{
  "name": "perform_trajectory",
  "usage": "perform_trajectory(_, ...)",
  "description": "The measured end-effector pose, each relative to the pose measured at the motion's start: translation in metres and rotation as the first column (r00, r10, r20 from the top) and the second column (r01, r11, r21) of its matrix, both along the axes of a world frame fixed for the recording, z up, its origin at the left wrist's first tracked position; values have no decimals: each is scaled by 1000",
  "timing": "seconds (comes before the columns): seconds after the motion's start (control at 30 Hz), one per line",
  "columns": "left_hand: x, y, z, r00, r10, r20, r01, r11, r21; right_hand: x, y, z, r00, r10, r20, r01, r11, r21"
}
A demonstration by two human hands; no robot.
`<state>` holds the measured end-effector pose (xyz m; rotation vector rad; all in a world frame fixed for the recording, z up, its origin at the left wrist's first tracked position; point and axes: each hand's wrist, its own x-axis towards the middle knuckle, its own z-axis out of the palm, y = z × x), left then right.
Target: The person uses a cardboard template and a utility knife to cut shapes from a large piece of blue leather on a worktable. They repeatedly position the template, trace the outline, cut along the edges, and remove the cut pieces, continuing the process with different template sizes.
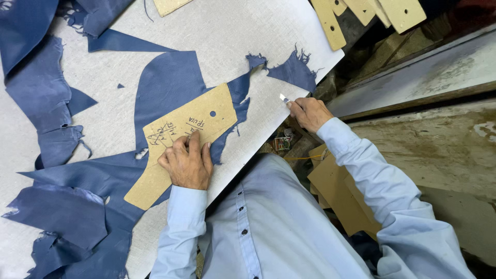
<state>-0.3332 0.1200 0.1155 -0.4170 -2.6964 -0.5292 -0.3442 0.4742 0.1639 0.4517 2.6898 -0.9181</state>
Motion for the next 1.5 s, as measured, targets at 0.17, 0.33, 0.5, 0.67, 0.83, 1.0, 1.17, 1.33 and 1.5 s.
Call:
perform_trajectory(0.17, 1, 0, -1, 1000, 0, 9, 0, 1000, 13, -2, 13, 9, 983, -107, 148, 103, 994, 33)
perform_trajectory(0.33, 3, 0, -2, 1000, -5, 22, 4, 1000, 14, -11, 23, -2, 997, 10, 82, -20, 992, 125)
perform_trajectory(0.5, 1, 2, 0, 1000, -5, 6, 5, 1000, 13, -9, 20, -4, 995, -53, 87, 42, 991, 128)
perform_trajectory(0.67, -2, 4, 1, 1000, -2, 4, 1, 999, 41, 3, 7, -1, 985, -158, 71, 154, 986, 58)
perform_trajectory(0.83, -4, 0, 0, 1000, 0, -9, 1, 995, 104, 46, -27, -8, 945, -323, -56, 308, 934, -182)
perform_trajectory(1.0, -4, -3, 0, 1000, -17, 17, 15, 993, 117, 47, -57, -14, 858, -45, -512, 8, 997, -75)
perform_trajectory(1.17, -5, -4, 6, 1000, -12, 22, 9, 990, 142, -47, -85, 5, 629, 290, -721, -344, 936, 77)
perform_trajectory(1.33, -6, -4, 13, 1000, 1, 27, -4, 994, 113, -90, -87, 47, 777, 540, -325, -403, 822, 403)
perform_trajectory(1.5, -6, -4, 15, 997, 49, 66, -55, 995, 80, -76, -76, 55, 831, 478, -286, -417, 874, 248)
